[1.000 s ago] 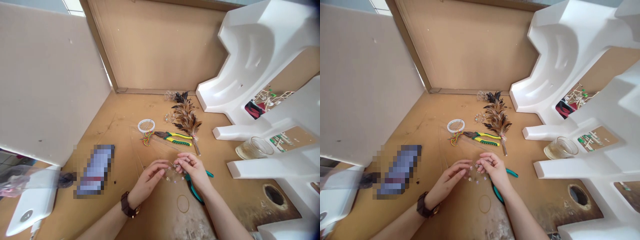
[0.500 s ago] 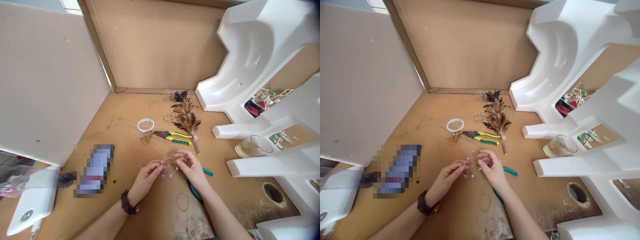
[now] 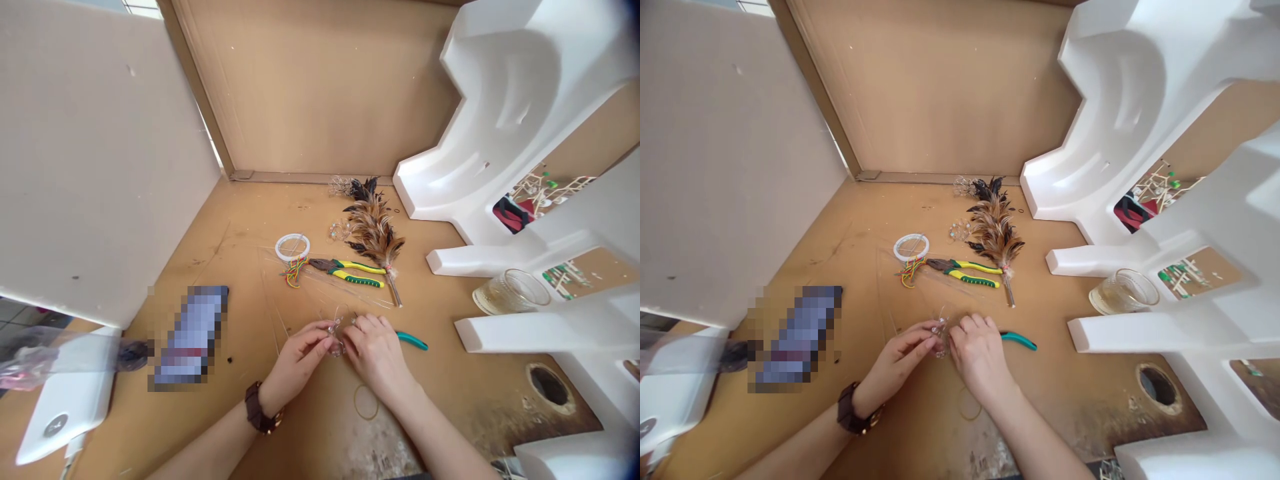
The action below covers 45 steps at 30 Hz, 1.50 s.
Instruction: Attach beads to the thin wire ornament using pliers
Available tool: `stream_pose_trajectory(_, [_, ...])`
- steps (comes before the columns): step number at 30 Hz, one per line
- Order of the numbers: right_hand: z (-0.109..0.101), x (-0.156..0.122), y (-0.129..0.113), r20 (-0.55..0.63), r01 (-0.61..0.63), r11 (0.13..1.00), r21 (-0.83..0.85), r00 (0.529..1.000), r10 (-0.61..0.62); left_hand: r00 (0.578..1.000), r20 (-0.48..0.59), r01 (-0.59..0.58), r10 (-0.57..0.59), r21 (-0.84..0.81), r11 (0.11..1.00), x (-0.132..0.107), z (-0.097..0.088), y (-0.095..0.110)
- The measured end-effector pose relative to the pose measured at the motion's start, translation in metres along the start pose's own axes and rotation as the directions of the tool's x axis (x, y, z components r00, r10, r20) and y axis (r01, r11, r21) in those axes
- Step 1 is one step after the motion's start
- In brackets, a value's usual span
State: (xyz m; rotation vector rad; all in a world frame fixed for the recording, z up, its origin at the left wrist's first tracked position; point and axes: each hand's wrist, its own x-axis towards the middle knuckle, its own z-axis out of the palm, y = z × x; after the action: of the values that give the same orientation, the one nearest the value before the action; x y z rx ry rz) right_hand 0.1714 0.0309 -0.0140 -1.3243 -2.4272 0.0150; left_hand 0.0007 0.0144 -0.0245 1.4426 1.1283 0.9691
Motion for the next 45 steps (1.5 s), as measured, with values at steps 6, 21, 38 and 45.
stream_pose_trajectory(6, [-0.005,0.000,-0.003,0.022,0.075,0.997,0.003,0.997,-0.075,0.999,0.030,-0.011,0.012,-0.025,1.000,0.001,0.000,-0.001])
stream_pose_trajectory(21, [-0.015,0.003,0.000,-0.113,0.120,0.959,0.256,0.989,-0.093,1.000,-0.005,0.028,-0.028,-0.077,0.997,0.000,-0.003,0.004])
stream_pose_trajectory(38, [-0.012,0.001,-0.005,-0.079,0.215,0.923,0.318,0.977,-0.200,0.989,-0.035,0.125,-0.144,-0.334,0.934,0.001,0.002,0.000])
stream_pose_trajectory(45, [-0.012,0.001,-0.009,-0.264,0.304,0.908,0.287,0.937,-0.230,0.983,-0.067,0.136,-0.171,-0.364,0.921,0.001,0.002,0.004])
